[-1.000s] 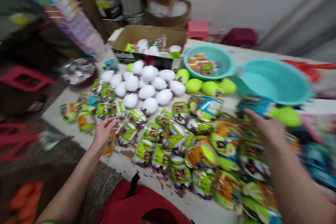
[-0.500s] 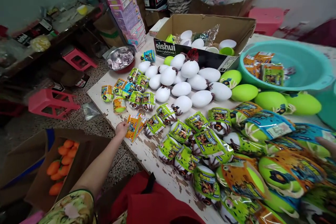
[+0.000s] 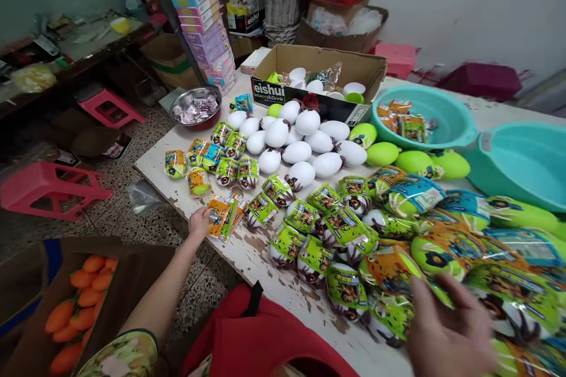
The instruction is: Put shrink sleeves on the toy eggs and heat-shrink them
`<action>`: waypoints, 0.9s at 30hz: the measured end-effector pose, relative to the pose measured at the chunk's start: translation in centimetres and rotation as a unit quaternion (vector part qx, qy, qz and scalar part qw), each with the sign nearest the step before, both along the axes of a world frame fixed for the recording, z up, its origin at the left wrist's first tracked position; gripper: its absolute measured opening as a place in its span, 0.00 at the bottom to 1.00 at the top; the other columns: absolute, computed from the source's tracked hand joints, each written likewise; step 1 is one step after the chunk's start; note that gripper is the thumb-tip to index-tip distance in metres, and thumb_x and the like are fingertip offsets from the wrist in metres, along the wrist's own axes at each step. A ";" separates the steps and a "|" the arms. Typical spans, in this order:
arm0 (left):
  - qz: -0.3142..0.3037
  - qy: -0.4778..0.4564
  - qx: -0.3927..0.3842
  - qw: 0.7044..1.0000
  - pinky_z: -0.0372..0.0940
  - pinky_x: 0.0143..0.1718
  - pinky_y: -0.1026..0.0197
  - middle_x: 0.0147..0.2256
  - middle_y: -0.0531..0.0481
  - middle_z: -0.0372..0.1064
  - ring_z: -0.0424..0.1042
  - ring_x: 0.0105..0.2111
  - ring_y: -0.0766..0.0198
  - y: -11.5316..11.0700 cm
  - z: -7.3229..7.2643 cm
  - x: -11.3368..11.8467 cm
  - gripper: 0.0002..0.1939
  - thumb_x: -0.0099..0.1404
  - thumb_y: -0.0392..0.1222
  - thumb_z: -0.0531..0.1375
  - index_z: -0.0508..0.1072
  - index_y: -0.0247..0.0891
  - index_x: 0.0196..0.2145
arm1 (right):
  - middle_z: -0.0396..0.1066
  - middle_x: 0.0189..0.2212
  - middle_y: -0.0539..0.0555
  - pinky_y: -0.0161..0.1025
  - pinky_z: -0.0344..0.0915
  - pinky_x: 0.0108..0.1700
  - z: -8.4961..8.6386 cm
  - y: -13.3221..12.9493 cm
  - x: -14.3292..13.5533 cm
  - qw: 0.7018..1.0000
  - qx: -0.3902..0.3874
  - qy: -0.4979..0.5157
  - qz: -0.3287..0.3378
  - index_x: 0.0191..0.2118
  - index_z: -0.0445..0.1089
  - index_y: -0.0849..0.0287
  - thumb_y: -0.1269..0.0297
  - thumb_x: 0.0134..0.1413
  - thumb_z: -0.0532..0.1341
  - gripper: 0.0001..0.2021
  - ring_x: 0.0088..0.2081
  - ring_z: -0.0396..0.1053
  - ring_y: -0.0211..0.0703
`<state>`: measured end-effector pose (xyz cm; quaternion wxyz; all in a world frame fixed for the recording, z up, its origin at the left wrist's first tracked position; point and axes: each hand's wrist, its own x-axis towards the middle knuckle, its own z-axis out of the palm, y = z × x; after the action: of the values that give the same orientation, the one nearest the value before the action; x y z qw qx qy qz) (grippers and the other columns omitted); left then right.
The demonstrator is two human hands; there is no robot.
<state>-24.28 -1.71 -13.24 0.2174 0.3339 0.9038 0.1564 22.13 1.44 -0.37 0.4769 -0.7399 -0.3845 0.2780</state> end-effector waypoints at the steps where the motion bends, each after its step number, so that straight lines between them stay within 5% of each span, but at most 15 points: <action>1: -0.010 -0.011 0.020 1.000 0.63 0.35 0.60 0.26 0.52 0.68 0.69 0.31 0.62 0.1 0.9 0.6 0.12 0.67 0.43 0.53 0.71 0.35 0.29 | 0.66 0.51 0.65 0.56 0.62 0.53 -0.6 -0.8 -2.3 0.999 -0.009 0.016 0.035 0.53 0.67 0.56 0.46 0.44 0.67 0.31 0.49 0.68 0.58; 3: -0.038 -0.050 0.060 0.996 0.59 0.32 0.62 0.21 0.54 0.64 0.67 0.28 0.61 0.3 2.9 2.7 0.14 0.64 0.45 0.53 0.69 0.37 0.24 | 0.71 0.44 0.62 0.53 0.66 0.49 -1.6 -1.8 -6.6 0.979 -0.070 0.107 0.158 0.45 0.71 0.57 0.45 0.40 0.68 0.28 0.45 0.70 0.55; 5: -0.082 -0.114 0.096 0.985 0.58 0.29 0.64 0.20 0.55 0.63 0.65 0.27 0.62 0.6 4.7 6.0 0.15 0.61 0.49 0.53 0.68 0.39 0.22 | 0.72 0.43 0.61 0.48 0.68 0.44 -2.6 -2.0 -10.2 0.924 -0.146 0.235 0.264 0.45 0.71 0.58 0.45 0.36 0.70 0.30 0.43 0.71 0.52; 9: -0.183 -0.267 0.127 0.938 0.62 0.29 0.64 0.24 0.54 0.70 0.68 0.27 0.62 1.1 7.2 12.7 0.16 0.59 0.54 0.56 0.73 0.38 0.27 | 0.72 0.28 0.53 0.37 0.65 0.31 -4.6 -1.1 -14.2 0.839 -0.210 0.367 0.344 0.31 0.72 0.61 0.44 0.36 0.69 0.24 0.29 0.69 0.42; 12: -0.167 -0.353 0.137 0.911 0.61 0.28 0.64 0.24 0.54 0.70 0.68 0.26 0.62 1.9 7.3 15.2 0.16 0.57 0.55 0.59 0.73 0.38 0.30 | 0.65 0.17 0.47 0.32 0.56 0.24 -5.8 -0.2 -14.1 0.866 -0.184 0.338 0.319 0.22 0.68 0.61 0.44 0.38 0.67 0.22 0.20 0.59 0.34; 15: -0.167 -0.333 0.131 0.919 0.56 0.24 0.65 0.19 0.56 0.63 0.63 0.22 0.63 3.2 6.8 15.9 0.18 0.56 0.57 0.60 0.69 0.39 0.22 | 0.67 0.17 0.48 0.32 0.55 0.24 -6.1 0.5 -12.2 0.923 -0.141 0.225 0.278 0.21 0.70 0.60 0.49 0.42 0.66 0.17 0.21 0.60 0.35; 18: -0.213 -0.341 0.129 0.907 0.59 0.29 0.64 0.23 0.54 0.68 0.66 0.27 0.60 4.4 6.9 16.7 0.18 0.56 0.58 0.60 0.73 0.39 0.25 | 0.70 0.21 0.50 0.33 0.58 0.27 -5.7 1.1 -9.7 0.954 -0.108 0.111 0.255 0.24 0.72 0.59 0.57 0.48 0.62 0.11 0.25 0.64 0.39; 21: -0.233 -0.382 0.130 0.885 0.62 0.36 0.62 0.31 0.51 0.73 0.69 0.35 0.56 5.4 8.0 18.2 0.18 0.55 0.58 0.61 0.77 0.40 0.32 | 0.72 0.24 0.51 0.34 0.59 0.30 -5.1 1.8 -7.0 0.970 -0.086 0.022 0.224 0.26 0.72 0.59 0.63 0.50 0.59 0.08 0.27 0.66 0.41; 27: -0.299 -0.468 0.075 0.828 0.59 0.30 0.64 0.24 0.54 0.68 0.65 0.28 0.61 8.2 9.7 22.8 0.17 0.57 0.55 0.61 0.72 0.39 0.22 | 0.72 0.27 0.52 0.34 0.60 0.32 -3.3 3.2 -2.4 0.981 -0.030 -0.079 0.177 0.29 0.71 0.58 0.65 0.53 0.57 0.07 0.29 0.67 0.41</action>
<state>-1.45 6.47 -3.57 0.6245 0.4899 0.5352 0.2889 19.75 4.59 -3.63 0.3657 -0.6936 -0.5375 0.3102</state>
